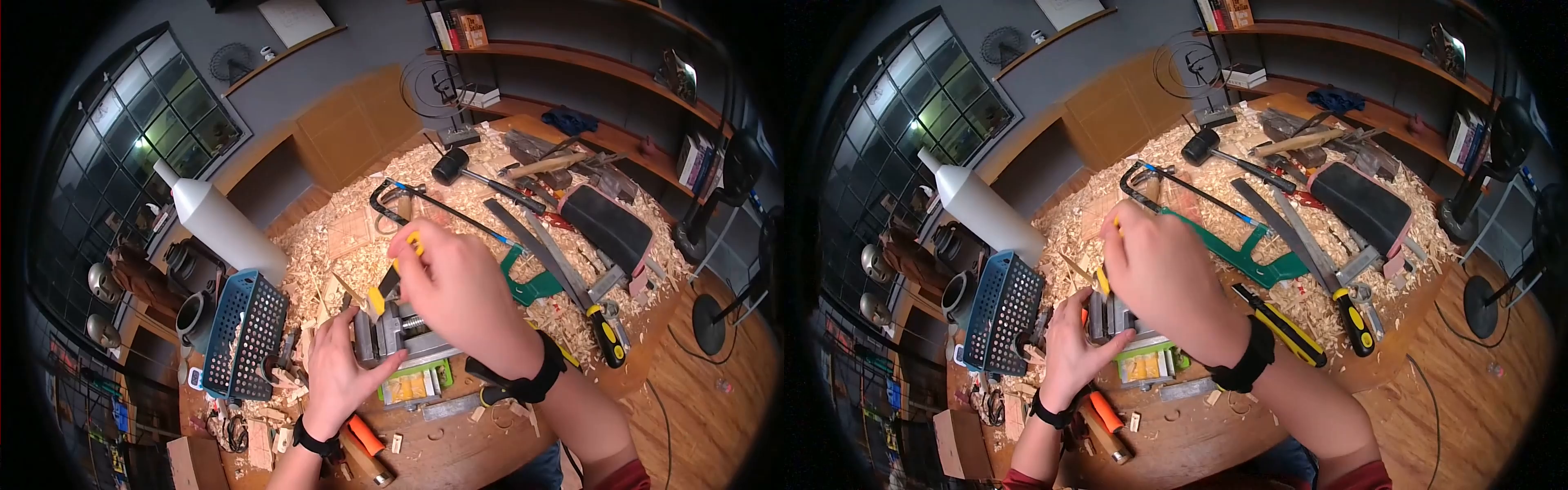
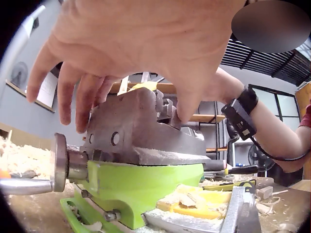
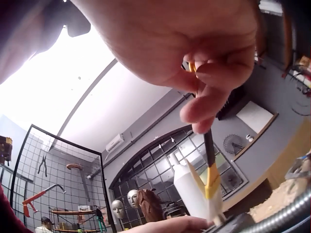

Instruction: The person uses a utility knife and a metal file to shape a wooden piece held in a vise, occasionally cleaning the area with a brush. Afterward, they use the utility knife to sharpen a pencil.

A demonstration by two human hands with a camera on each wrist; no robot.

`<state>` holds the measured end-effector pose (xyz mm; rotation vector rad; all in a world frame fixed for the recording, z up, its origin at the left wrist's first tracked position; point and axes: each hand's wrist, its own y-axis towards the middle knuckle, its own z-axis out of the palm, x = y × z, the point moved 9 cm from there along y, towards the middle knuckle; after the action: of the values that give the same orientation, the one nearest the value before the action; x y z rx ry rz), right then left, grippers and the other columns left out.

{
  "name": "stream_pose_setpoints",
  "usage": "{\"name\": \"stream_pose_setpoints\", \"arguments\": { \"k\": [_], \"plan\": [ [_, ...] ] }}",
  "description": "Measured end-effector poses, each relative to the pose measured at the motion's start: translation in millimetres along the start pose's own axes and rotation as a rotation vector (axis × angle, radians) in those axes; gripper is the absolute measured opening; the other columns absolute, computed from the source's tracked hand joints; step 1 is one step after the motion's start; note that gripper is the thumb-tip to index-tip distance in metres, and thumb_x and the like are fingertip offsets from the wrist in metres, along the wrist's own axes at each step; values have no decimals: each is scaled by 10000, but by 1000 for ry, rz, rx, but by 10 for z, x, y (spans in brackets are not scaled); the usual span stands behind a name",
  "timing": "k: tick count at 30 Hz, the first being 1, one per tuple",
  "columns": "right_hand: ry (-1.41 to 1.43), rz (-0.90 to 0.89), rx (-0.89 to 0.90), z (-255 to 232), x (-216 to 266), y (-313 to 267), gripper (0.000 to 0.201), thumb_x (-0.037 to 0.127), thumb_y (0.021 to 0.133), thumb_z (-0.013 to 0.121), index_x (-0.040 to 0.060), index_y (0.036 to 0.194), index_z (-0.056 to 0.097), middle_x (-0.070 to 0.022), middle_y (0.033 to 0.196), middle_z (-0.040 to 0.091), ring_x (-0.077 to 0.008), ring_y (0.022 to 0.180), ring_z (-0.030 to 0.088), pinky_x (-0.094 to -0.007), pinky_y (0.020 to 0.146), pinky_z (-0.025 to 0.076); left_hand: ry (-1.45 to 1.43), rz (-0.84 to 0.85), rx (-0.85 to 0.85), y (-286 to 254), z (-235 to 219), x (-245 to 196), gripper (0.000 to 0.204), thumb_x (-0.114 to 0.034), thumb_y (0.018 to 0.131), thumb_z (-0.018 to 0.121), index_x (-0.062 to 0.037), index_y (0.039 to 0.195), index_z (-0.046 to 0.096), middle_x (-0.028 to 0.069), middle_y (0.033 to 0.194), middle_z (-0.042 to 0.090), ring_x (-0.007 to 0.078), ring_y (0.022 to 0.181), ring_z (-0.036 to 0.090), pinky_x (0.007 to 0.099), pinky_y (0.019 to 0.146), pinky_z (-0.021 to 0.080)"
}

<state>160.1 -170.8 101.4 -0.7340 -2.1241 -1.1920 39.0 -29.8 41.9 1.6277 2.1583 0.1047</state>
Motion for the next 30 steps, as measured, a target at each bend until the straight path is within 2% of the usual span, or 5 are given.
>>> {"name": "stream_pose_setpoints", "arguments": {
  "k": [8,16,22,28,30],
  "plan": [
    [164,-40,-59,-127,1,-144,145,166,996,581,37,959,638,-158,601,629,-367,565,652,-465,525,500,-18,78,-47,25,68,103,846,-345,656,864,85,1308,540,270,1329,570,409,1239,548,458,1088,444],
    [263,82,135,-299,-111,-257,141,165,1018,578,83,1081,673,-66,704,722,-198,586,702,-326,549,492,-430,38,360,176,34,573,948,-152,644,847,44,1455,397,225,1428,498,336,1374,497,400,1187,372],
    [496,99,421,195,-76,-131,195,170,1025,563,59,1107,701,-60,744,735,-119,573,650,-269,549,482,-309,142,220,74,-11,602,809,-294,665,864,21,1343,555,231,1474,497,398,1444,399,480,1208,318],
    [363,96,97,-21,-308,55,201,155,1047,542,65,1131,700,-34,767,732,-57,570,612,-222,512,457,-192,126,37,15,-70,532,783,-364,682,880,22,1307,608,256,1533,428,445,1458,356,509,1213,295],
    [425,111,215,94,-179,-81,198,146,1046,542,63,1130,700,-34,769,732,-58,566,607,-220,508,453,-244,119,51,43,-65,576,786,-374,688,884,23,1313,618,254,1554,402,452,1470,336,510,1215,285]
  ]
}}
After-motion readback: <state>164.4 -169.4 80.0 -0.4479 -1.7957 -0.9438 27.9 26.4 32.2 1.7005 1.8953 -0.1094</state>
